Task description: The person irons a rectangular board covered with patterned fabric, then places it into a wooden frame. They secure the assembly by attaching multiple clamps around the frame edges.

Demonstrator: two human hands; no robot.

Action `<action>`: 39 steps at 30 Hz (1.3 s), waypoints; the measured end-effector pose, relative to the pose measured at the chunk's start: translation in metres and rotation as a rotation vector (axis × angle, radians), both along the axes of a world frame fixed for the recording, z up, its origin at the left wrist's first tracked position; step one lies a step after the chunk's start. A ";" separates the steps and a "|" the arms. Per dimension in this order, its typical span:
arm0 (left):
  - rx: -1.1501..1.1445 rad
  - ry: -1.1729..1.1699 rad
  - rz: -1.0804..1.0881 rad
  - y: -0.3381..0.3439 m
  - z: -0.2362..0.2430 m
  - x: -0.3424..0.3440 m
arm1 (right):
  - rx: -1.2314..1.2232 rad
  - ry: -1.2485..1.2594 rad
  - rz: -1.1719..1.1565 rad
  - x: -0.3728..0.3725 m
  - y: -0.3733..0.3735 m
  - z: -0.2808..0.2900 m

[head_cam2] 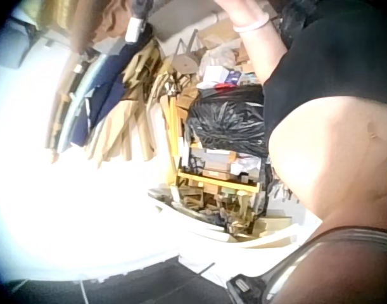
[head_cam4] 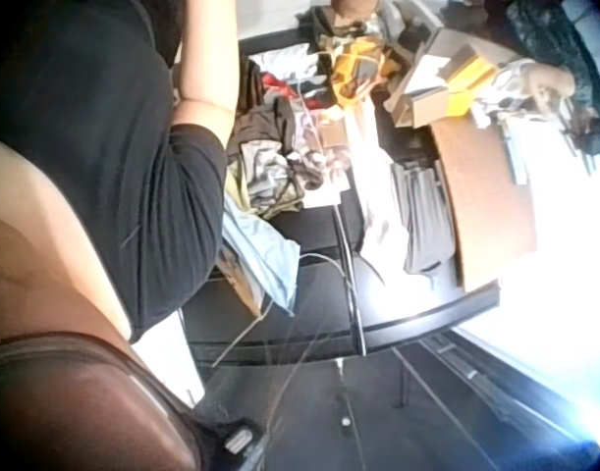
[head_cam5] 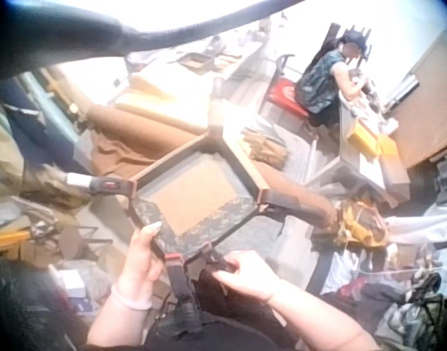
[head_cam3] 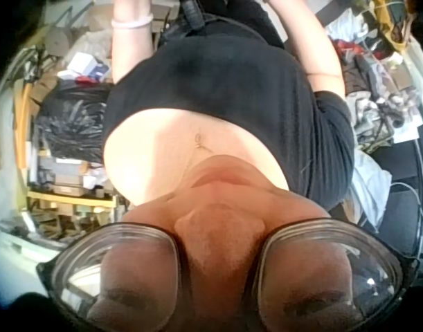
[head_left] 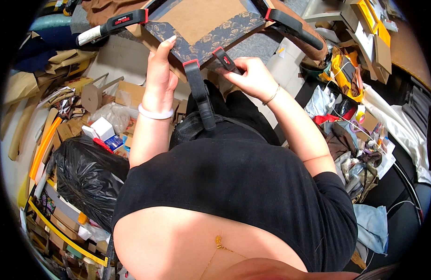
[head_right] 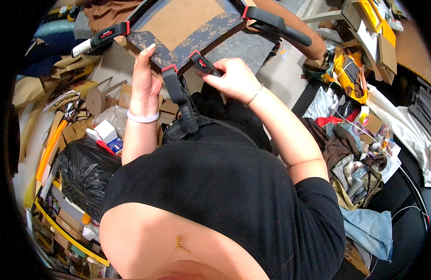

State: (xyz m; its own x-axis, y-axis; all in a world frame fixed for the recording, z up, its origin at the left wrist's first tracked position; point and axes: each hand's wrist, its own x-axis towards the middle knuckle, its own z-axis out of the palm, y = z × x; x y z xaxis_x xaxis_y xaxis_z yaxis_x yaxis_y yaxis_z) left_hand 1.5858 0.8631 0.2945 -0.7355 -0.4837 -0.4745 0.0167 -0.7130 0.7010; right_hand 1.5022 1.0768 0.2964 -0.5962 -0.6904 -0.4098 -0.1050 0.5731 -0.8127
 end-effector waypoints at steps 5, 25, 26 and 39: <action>-0.006 -0.005 -0.011 0.001 -0.002 0.000 | -0.004 0.018 0.017 -0.001 0.004 0.001; -0.032 -0.051 -0.042 0.027 0.000 -0.020 | -0.070 -0.113 -0.057 -0.010 0.031 -0.021; -0.035 -0.051 -0.048 0.028 -0.001 -0.022 | -0.063 -0.114 -0.052 -0.011 0.033 -0.019; -0.051 -0.110 -0.057 0.045 -0.006 -0.040 | -0.073 -0.112 -0.079 -0.025 0.051 -0.016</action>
